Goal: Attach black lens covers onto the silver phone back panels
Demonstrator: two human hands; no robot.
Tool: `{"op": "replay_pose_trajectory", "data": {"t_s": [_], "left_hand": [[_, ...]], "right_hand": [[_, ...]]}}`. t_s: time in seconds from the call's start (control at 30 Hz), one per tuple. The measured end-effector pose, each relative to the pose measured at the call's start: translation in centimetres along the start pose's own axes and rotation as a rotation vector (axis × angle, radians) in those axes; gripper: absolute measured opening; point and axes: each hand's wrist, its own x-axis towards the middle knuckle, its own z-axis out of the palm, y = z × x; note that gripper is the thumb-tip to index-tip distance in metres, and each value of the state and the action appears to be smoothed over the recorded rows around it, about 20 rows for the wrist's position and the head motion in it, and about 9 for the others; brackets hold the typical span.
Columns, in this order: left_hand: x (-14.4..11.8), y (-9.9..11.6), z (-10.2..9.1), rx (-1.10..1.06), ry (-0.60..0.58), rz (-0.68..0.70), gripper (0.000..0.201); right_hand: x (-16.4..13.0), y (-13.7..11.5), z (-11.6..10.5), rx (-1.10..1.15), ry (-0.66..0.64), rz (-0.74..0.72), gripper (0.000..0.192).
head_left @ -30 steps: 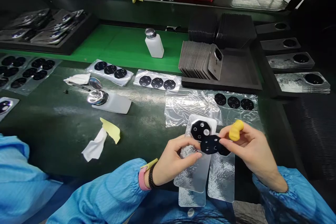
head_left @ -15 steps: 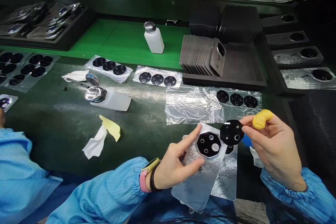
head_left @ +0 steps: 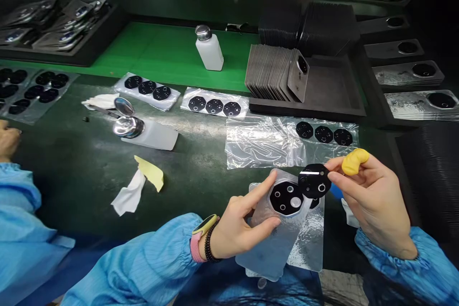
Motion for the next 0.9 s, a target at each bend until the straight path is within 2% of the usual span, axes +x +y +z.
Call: {"op": "replay_pose_trajectory", "data": {"t_s": [0.2, 0.47, 0.63, 0.9], "left_hand": [[-0.07, -0.19, -0.01, -0.033, 0.001, -0.055, 0.065], [0.18, -0.38, 0.13, -0.291, -0.014, -0.265, 0.072], [-0.01, -0.51, 0.10, -0.214, -0.040, -0.243, 0.071], [-0.17, -0.38, 0.16, -0.015, -0.023, -0.115, 0.063]], "right_hand": [[-0.01, -0.04, 0.04, -0.002, 0.010, -0.007, 0.030], [-0.02, 0.09, -0.04, -0.021, 0.001, 0.001, 0.029], [0.02, 0.16, 0.05, -0.007, -0.008, 0.013, 0.029], [-0.10, 0.26, 0.11, -0.004, -0.051, 0.002, 0.022]]}}
